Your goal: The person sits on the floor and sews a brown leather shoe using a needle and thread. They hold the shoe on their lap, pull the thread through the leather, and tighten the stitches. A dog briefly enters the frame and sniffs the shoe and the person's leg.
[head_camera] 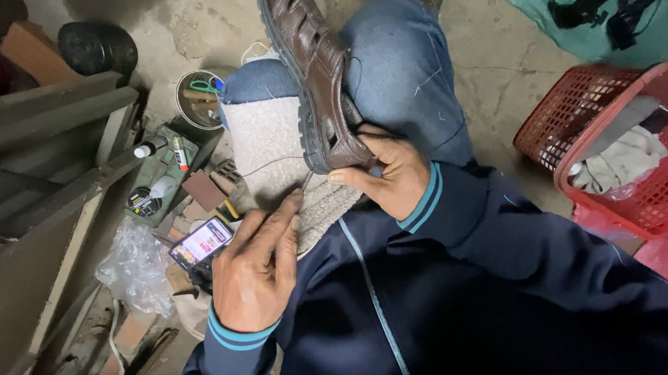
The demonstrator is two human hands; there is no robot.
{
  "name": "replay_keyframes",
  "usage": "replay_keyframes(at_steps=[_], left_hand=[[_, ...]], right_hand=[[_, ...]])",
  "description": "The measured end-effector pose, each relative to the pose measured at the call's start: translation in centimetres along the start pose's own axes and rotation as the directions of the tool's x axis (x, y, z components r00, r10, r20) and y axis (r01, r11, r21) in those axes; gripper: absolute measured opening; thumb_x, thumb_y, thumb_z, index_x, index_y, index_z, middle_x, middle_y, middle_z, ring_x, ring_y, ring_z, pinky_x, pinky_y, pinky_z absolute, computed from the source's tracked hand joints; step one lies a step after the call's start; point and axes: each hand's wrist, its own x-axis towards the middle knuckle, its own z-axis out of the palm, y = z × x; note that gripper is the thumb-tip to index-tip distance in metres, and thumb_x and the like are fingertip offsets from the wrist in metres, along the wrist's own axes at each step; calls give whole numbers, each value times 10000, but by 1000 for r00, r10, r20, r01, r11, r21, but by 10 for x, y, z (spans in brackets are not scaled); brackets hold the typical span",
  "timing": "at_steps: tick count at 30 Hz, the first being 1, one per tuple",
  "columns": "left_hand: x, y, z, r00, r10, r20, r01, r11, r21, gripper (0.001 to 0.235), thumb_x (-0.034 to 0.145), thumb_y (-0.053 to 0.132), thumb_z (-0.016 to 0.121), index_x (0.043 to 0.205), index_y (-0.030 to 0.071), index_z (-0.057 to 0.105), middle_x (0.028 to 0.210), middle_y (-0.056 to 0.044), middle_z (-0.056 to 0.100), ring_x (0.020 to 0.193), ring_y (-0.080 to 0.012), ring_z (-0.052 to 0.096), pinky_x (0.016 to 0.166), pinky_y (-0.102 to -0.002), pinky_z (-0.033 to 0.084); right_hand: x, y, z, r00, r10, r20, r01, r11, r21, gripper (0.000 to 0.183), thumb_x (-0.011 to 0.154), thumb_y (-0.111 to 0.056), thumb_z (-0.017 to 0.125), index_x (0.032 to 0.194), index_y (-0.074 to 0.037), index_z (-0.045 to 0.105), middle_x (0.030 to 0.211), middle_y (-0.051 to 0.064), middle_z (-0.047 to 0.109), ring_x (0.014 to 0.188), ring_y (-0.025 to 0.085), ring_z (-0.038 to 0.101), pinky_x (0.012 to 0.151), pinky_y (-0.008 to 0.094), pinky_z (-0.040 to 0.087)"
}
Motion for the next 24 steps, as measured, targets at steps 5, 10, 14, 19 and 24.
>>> replay_keyframes(at_steps=[5,10,14,19,24], left_hand=[[9,-3,-8,996,37,84,-42,998,54,277,1018,187,574,1225,207,757,786,-97,679,574,-396,660,504,-472,530],[23,-14,-15,957,72,281,-111,985,128,405,1005,192,476,1339,267,693,823,-74,677,577,-386,679,540,-551,576],[39,-13,-17,918,69,390,-168,960,225,403,961,223,515,1303,279,720,790,-76,704,583,-364,712,561,-544,596],[41,-17,-8,905,90,417,-220,936,275,439,937,211,524,1334,300,689,783,-80,695,606,-393,704,564,-569,596],[41,-27,-2,914,86,396,-188,956,226,464,944,203,517,1360,331,675,827,-105,714,692,-423,710,599,-595,593]], right_hand=[[3,38,-6,997,-77,-21,78,997,29,378,887,-125,805,1164,115,712,1144,324,707,1156,461,631,1089,517,467],[2,50,-4,996,-88,-23,85,990,-111,384,805,-162,904,1116,20,772,1119,213,757,1104,386,705,1026,512,546],[-2,43,3,987,-86,-136,75,994,-83,363,789,-152,904,1093,9,789,1073,208,772,1071,385,721,991,479,567],[-4,45,5,970,-105,-220,85,991,-100,366,792,-177,897,1082,22,797,1043,239,769,1030,416,719,953,506,578],[-1,42,4,974,-134,-180,112,986,-127,277,793,-93,847,1022,51,786,984,265,762,1060,401,706,875,488,594]])
